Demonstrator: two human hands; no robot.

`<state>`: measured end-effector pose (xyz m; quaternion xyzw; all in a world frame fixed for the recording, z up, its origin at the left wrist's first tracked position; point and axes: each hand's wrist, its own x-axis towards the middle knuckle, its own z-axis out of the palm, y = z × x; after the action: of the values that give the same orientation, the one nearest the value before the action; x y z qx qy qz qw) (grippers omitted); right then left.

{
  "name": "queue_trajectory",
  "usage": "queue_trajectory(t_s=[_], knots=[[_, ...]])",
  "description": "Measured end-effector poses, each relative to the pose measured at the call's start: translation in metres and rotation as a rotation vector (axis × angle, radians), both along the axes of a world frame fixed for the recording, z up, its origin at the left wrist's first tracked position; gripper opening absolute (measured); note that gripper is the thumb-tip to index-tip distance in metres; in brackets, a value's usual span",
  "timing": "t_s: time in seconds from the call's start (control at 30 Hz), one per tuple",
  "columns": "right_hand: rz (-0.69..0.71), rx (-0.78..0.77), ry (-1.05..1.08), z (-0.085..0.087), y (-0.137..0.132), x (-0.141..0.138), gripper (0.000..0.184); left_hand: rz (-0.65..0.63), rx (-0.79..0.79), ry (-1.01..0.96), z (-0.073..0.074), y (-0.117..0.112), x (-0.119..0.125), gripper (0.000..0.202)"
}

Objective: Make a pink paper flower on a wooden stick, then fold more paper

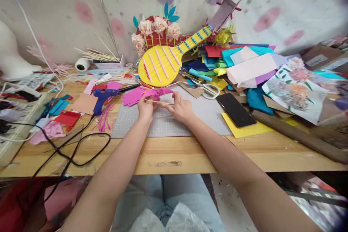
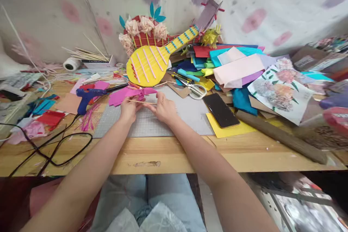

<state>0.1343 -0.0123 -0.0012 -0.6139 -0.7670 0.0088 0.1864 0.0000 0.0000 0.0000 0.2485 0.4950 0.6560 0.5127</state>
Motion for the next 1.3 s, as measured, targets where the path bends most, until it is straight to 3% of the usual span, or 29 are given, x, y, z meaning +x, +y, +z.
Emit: queue_trajectory(t_s=[0.2, 0.4, 0.5, 0.63, 0.7, 0.97, 1.3], knots=[[-0.029, -0.076, -0.032, 0.005, 0.001, -0.001, 0.061, -0.031, 0.015, -0.007, 0.001, -0.002, 0.000, 0.012], [-0.021, 0.038, 0.024, 0.006, 0.000, 0.000, 0.052, -0.019, -0.003, -0.031, 0.002, -0.002, -0.001, 0.010], [0.116, 0.116, 0.060, 0.008, -0.003, 0.006, 0.045, -0.002, -0.021, -0.071, 0.001, 0.002, -0.004, 0.007], [0.423, 0.114, 0.045, 0.009, -0.008, 0.008, 0.039, 0.007, -0.083, -0.148, 0.002, 0.006, -0.009, 0.003], [0.491, 0.114, 0.030, 0.008, -0.008, 0.006, 0.039, -0.020, -0.096, -0.145, 0.003, 0.005, -0.009, 0.002], [0.346, 0.097, 0.017, 0.011, 0.002, 0.015, 0.042, -0.187, -0.071, 0.101, -0.004, -0.002, -0.003, 0.010], [0.356, 0.086, 0.019, 0.011, 0.003, 0.025, 0.036, -0.207, -0.078, 0.087, -0.002, -0.001, -0.006, 0.012]])
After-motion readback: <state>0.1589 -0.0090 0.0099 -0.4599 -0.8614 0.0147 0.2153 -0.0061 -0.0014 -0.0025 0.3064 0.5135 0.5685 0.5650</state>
